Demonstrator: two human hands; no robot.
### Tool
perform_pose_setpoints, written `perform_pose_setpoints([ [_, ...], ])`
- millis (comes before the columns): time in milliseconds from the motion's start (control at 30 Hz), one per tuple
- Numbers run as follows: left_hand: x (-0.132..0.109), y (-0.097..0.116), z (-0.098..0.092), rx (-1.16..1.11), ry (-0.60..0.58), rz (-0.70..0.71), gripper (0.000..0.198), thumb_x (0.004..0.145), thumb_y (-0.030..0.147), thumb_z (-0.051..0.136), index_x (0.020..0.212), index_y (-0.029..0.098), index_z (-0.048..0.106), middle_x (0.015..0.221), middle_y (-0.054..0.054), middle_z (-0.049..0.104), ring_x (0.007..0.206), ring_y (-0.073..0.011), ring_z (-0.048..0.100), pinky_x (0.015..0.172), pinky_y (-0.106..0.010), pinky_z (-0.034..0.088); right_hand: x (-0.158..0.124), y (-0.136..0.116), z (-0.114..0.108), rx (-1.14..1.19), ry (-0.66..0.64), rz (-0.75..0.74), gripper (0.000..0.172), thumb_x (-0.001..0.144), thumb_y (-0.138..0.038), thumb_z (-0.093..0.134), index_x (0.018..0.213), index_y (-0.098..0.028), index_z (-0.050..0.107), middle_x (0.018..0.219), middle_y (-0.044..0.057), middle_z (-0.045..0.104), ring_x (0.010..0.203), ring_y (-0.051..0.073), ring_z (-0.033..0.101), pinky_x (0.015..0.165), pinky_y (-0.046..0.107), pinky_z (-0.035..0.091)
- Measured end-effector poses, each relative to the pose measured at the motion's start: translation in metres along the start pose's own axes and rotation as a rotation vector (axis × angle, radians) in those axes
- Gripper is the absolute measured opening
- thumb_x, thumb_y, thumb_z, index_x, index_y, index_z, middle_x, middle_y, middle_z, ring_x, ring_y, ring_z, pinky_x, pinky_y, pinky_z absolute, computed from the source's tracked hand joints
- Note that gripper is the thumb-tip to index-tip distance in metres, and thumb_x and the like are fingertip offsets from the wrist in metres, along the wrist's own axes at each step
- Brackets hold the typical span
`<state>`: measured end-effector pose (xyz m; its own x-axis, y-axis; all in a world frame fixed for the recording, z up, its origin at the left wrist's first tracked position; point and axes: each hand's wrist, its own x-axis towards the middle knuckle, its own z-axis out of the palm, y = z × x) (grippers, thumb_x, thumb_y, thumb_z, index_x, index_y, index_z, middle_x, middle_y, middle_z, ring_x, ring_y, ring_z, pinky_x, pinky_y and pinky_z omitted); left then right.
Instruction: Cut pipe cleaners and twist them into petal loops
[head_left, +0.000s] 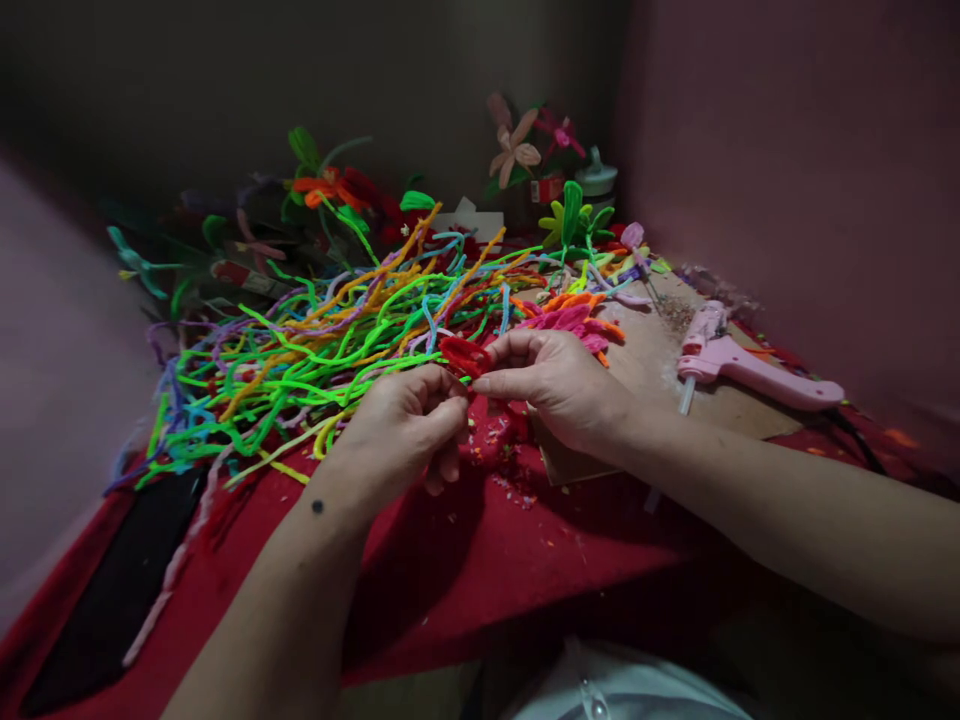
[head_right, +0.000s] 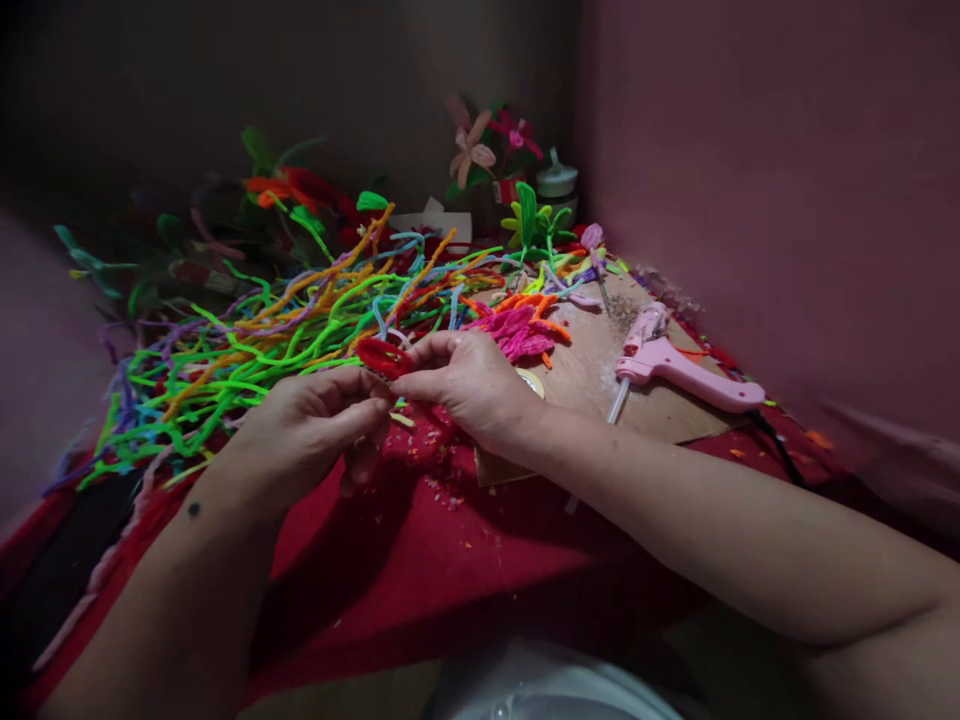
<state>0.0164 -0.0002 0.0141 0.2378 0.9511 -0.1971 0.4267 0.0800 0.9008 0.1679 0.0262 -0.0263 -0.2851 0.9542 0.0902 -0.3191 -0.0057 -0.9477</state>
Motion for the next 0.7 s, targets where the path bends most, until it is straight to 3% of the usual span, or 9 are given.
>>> perform_pose_setpoints([
  [167,-0.0011,-0.0042,-0.0057,0.073,-0.073,-0.001,0.005,0.072,0.018,0.052,0.068,0.02,0.053,0.04,0.001,0.056,0.028,-0.0121,0.048,0.029,-0.019,0.037,-0.0026,-0.003,0.0011,-0.13,-0.005,-0.071,0.009,0.061,-0.011,0.064,0.068,-0.014,0.061,0.066,-0.002,0.06,0.059,0.009,0.052,0.056,0.021,0.041],
  [333,-0.0025,-0.0081,-0.0015,0.174,-0.091,0.017,0.01,0.075,0.019,0.048,0.066,0.021,0.051,0.039,0.004,0.051,0.03,-0.012,0.047,0.03,-0.019,0.037,-0.0014,-0.0053,-0.0001,-0.104,0.003,-0.045,0.009,0.061,-0.008,0.063,0.068,-0.013,0.061,0.062,-0.003,0.058,0.055,0.008,0.051,0.053,0.021,0.041],
  [533,0.0002,-0.004,-0.0017,0.181,0.013,0.143,0.009,0.075,0.026,0.059,0.079,0.018,0.06,0.053,0.004,0.055,0.041,-0.0098,0.05,0.039,-0.018,0.04,0.0017,-0.0043,-0.0024,-0.072,0.003,-0.042,0.009,0.061,-0.008,0.064,0.067,-0.013,0.06,0.06,-0.004,0.057,0.052,0.007,0.049,0.051,0.021,0.04],
  [600,0.0018,-0.0017,-0.0033,0.093,0.107,0.194,0.017,0.074,0.031,0.064,0.085,0.017,0.064,0.062,0.002,0.057,0.047,-0.0082,0.049,0.044,-0.017,0.04,0.001,-0.0048,-0.0018,-0.096,0.023,-0.056,0.008,0.061,-0.008,0.064,0.066,-0.013,0.06,0.059,-0.004,0.056,0.051,0.007,0.047,0.05,0.021,0.038],
  [700,0.0029,0.0003,-0.0027,0.041,0.248,0.211,0.019,0.075,0.033,0.064,0.086,0.017,0.068,0.058,0.004,0.052,0.046,-0.0056,0.04,0.042,-0.015,0.033,-0.0014,-0.0058,0.0001,-0.133,0.037,-0.076,0.007,0.062,-0.01,0.064,0.066,-0.014,0.06,0.059,-0.004,0.056,0.052,0.007,0.047,0.051,0.021,0.038],
])
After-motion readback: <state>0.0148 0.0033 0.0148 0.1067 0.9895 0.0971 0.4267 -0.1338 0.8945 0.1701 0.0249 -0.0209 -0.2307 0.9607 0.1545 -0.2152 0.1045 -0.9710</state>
